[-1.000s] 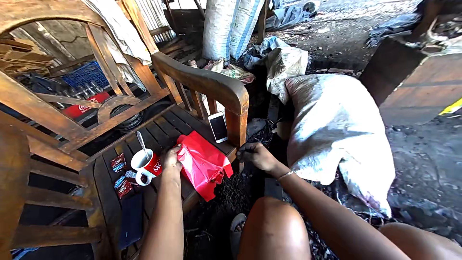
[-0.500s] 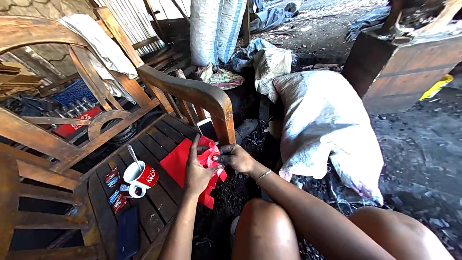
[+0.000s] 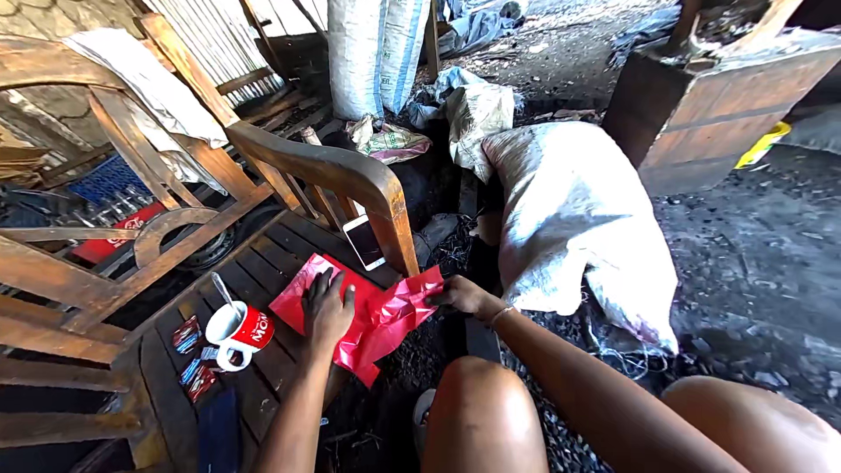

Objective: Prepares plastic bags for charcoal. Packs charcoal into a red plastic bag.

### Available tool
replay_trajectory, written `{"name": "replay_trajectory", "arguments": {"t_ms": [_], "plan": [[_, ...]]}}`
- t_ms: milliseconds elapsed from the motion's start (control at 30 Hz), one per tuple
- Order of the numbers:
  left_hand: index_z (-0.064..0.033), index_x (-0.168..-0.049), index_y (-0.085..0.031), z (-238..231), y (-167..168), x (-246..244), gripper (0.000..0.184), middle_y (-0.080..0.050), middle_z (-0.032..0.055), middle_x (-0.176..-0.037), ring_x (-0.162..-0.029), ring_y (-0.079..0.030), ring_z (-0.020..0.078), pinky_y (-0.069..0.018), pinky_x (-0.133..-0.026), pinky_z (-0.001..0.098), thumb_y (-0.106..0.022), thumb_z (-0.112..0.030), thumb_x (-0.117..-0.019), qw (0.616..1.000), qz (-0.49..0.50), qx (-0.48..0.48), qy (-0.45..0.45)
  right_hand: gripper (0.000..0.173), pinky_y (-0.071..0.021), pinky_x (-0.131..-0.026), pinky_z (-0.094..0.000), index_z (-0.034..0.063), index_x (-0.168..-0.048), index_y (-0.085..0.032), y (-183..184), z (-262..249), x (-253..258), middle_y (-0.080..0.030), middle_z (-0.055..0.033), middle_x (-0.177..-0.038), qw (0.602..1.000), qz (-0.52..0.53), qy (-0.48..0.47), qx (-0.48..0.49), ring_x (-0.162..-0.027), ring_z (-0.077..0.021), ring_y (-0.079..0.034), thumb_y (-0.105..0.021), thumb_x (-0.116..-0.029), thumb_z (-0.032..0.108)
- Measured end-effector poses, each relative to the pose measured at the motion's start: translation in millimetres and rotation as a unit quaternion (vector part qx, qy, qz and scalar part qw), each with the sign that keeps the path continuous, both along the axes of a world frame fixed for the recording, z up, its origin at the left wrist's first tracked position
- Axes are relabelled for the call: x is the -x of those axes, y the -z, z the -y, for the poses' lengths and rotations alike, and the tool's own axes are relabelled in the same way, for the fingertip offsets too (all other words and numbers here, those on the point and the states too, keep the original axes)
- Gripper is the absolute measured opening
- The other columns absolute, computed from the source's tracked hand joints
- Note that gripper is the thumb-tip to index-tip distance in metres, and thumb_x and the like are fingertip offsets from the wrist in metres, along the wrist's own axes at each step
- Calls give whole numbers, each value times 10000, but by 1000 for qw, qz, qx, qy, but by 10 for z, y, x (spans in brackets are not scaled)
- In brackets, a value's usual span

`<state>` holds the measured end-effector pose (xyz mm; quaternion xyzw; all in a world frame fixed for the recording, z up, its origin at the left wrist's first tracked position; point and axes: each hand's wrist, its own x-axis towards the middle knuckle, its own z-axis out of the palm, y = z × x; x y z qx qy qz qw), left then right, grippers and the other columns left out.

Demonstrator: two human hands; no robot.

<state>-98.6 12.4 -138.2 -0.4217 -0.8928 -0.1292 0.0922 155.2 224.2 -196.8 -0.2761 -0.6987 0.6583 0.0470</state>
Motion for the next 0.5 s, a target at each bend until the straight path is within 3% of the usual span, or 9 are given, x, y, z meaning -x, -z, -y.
{"name": "replay_trajectory", "arguments": {"t_ms": [67,133,233,400,467,500], "plan": [[-213,-1602,-365,5,426,83,725,-232,72,-1699,-1566,-185,339,-165,-1210,673,-288,-644,-1024,995,57,81,-6,407,-620,-812,-410,59,-1153,-717,147,-84,-145,-765,-81,-974,999,33,-25,-18,-834,-184,-740,-730,-949,411],[-208,-1639,-262,38,690,148,788,-167,63,-1718,-1583,-118,323,-65,-1219,686,-230,-681,-1009,995,38,88,-20,411,-588,-769,-415,60,-1076,-740,295,-209,-330,-759,-65,-891,991,102,-57,-72,-756,-169,-708,-710,-948,449],[-235,-1642,-251,80,740,176,781,-179,38,-1716,-1584,-128,298,-61,-1228,663,-201,-685,-1006,996,4,87,-33,423,-564,-779,-430,39,-1067,-726,509,-270,-624,-757,-73,-905,972,196,-96,-87,-771,-172,-699,-675,-980,450],[-248,-1642,-250,62,725,207,779,-188,22,-1715,-1584,-134,279,-72,-1233,648,-191,-691,-1005,996,-10,83,-35,429,-596,-798,-395,16,-1142,-687,612,-222,-894,-758,-85,-956,984,146,-103,-7,-821,-175,-726,-631,-1019,423],[-247,-1642,-251,64,726,216,778,-187,22,-1715,-1584,-135,274,-69,-1233,649,-183,-690,-1006,996,-12,84,-35,430,-589,-828,-431,27,-1108,-704,596,-250,-960,-759,-89,-964,974,172,-115,-88,-855,-195,-728,-634,-1011,440],[-246,-1643,-245,61,723,222,780,-179,20,-1717,-1586,-125,274,-60,-1233,651,-177,-691,-1006,996,-11,85,-37,448,-555,-892,-521,17,-1070,-723,591,-294,-1020,-750,-130,-994,955,216,-122,-160,-926,-264,-717,-653,-991,453]]}}
